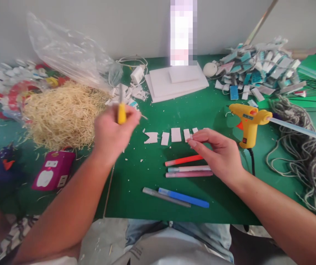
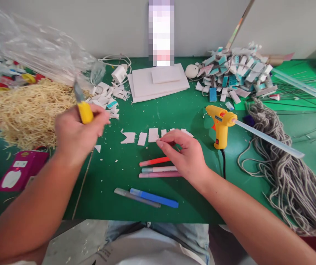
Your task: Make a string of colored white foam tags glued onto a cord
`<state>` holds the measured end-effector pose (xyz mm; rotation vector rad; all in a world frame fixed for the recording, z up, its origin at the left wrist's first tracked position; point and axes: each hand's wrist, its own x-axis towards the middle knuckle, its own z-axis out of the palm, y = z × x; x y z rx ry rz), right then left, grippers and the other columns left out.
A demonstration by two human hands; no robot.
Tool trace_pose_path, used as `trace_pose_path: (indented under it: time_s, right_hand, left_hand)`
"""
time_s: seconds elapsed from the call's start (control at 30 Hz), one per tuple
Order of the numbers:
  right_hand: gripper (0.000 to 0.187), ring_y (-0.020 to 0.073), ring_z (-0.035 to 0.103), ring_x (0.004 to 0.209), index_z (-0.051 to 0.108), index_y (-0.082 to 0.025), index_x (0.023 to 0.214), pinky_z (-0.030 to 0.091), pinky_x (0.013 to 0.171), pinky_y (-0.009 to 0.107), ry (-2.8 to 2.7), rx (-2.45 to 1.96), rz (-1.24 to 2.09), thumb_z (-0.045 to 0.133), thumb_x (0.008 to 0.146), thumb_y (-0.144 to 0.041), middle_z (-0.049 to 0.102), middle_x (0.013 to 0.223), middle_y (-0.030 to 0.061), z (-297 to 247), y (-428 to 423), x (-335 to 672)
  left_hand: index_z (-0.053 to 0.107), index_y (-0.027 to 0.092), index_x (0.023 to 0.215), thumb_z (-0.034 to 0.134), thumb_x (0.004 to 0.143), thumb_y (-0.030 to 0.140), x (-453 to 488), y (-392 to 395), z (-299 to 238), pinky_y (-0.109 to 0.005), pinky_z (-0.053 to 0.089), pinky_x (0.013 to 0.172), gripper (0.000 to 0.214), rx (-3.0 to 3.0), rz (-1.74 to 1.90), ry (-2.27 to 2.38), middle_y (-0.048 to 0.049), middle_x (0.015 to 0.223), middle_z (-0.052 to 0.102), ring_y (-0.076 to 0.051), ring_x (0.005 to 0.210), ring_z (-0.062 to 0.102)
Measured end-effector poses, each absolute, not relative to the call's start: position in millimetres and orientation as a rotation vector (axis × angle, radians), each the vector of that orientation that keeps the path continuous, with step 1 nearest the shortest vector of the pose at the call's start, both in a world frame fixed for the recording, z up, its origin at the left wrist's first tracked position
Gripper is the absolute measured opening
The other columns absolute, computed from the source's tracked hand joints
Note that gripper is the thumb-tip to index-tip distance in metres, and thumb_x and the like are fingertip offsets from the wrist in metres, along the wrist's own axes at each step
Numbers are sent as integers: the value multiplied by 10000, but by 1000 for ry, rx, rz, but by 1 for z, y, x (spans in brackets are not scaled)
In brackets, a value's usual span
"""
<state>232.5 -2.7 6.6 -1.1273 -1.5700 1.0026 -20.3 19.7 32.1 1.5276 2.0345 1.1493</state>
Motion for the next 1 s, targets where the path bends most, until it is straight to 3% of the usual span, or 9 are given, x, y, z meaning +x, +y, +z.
trace_pose_path:
  time_s: [0.07,0.17,0.3,0.47,0.6,0.73,0.9,1.0]
  right_hand:
    - [99,145,648,705,778,-249,727,540,601,275,-1582,-1152,833,778,804,-188,698,751,6,9,-2,234]
    - [134,118,582,621,774,-257,718,511,572,259,-1570,-1186,793,756,811,-163,651,669,-20,14,-3,235]
    - [122,115,564,564,750,-250,725,522,575,269,-1519,-1226,874,740,823,-178,657,633,-29,16,-6,236]
    - [98,116,562,549,753,-242,716,513,561,269,-1434,-1260,950,773,808,-217,684,631,-20,13,-7,235]
    - [79,111,599,570,767,-243,738,534,564,258,-1335,-1226,1029,814,801,-235,741,693,-7,11,-6,235]
    - [130,123,650,588,769,-252,780,572,545,261,-1255,-1117,1038,866,816,-331,757,711,-6,10,-7,236]
    - [188,128,660,589,764,-268,791,573,515,272,-1224,-1049,949,868,834,-419,764,732,-8,8,-7,237]
    - [203,139,664,600,759,-273,802,571,507,286,-1241,-1053,912,851,849,-447,755,727,-5,7,-8,238]
  left_hand:
    - [762,162,879,691,805,183,-45,35,33,-237,475,704,105,1518,1192,2275,42,734,685,-103,667,563]
    - [795,125,973,726,766,112,-69,47,33,-255,471,750,219,1445,982,2431,15,797,727,-133,747,593]
    - [804,149,1069,680,810,129,-76,45,33,-237,438,620,288,1392,1025,2379,23,756,726,-109,616,554]
    - [737,149,791,732,754,187,-79,43,31,-244,415,581,53,1353,1167,2391,42,609,625,-99,551,536]
    - [604,197,684,707,725,258,-75,42,35,-248,320,457,127,1213,1366,2061,58,530,510,-84,448,414]
    - [661,215,858,680,659,275,-61,32,44,-240,323,417,209,1114,1208,1590,40,600,572,-87,422,442]
    - [722,219,1240,672,794,316,-44,14,41,-237,482,506,460,1238,756,1369,-72,915,755,-153,656,657]
    - [662,213,1395,744,819,392,-35,8,34,-245,525,510,608,1276,628,1293,-65,875,758,-170,649,689]
